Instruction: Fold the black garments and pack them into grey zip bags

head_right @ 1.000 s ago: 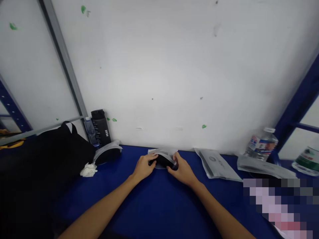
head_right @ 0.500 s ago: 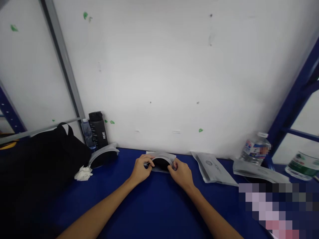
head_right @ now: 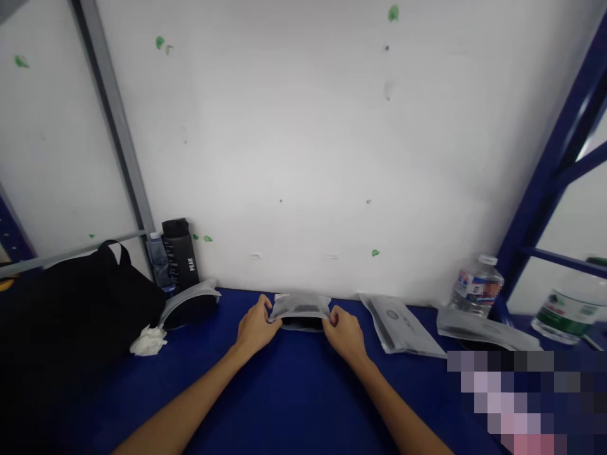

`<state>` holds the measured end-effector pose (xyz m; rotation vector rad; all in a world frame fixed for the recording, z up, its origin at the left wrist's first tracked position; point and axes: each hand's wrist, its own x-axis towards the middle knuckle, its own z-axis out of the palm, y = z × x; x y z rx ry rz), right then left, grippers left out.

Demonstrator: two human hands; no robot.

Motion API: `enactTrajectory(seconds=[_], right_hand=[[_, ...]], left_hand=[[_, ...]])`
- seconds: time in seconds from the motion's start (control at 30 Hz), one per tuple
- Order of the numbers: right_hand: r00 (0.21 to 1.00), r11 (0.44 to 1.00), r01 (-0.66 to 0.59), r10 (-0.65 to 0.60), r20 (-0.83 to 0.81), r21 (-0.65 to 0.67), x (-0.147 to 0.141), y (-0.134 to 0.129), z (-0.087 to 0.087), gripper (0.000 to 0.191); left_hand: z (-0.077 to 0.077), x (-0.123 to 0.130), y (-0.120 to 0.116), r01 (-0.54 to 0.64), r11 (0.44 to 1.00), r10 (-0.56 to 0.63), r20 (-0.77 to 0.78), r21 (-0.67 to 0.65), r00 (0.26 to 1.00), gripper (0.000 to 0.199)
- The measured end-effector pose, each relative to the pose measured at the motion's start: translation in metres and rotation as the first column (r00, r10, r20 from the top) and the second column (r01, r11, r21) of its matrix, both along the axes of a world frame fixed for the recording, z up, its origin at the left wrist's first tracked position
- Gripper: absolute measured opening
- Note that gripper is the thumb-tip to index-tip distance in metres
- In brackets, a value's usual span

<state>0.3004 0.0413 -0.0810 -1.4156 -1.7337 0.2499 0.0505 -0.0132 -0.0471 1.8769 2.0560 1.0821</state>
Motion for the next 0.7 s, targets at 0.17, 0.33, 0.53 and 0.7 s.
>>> enactTrajectory(seconds=[0.17,0.33,0.53,0.7], right_hand=[[0.996,0.997,0.072,-0.073,-0.051,-0.028,0.002,-0.006,0.007,0.017],[0.989,0.991,0.128,-0.131,-0.069,-0.046,0.009,-0.001,0.003,0.013],[0.983,0.988,0.097,-0.077,-0.169,0.118,0.011,0.01,-0.005,0.015],[0.996,0.941,-0.001,0.03,-0.081,0.337,0.004,0.0,0.006,0.014]], left_hand=[[-0.002,-0.007,0.006,0.084,0.996,-0.082,0.09,-0.01,0.993,0.027],[-0.011,-0.006,0.012,0.299,0.943,-0.327,0.229,0.15,0.917,0.03],[-0.008,-0.004,0.01,0.4,0.887,-0.449,0.229,0.231,0.864,0.024],[-0.013,-0.001,0.008,0.477,0.848,-0.52,0.18,0.232,0.835,0.023]])
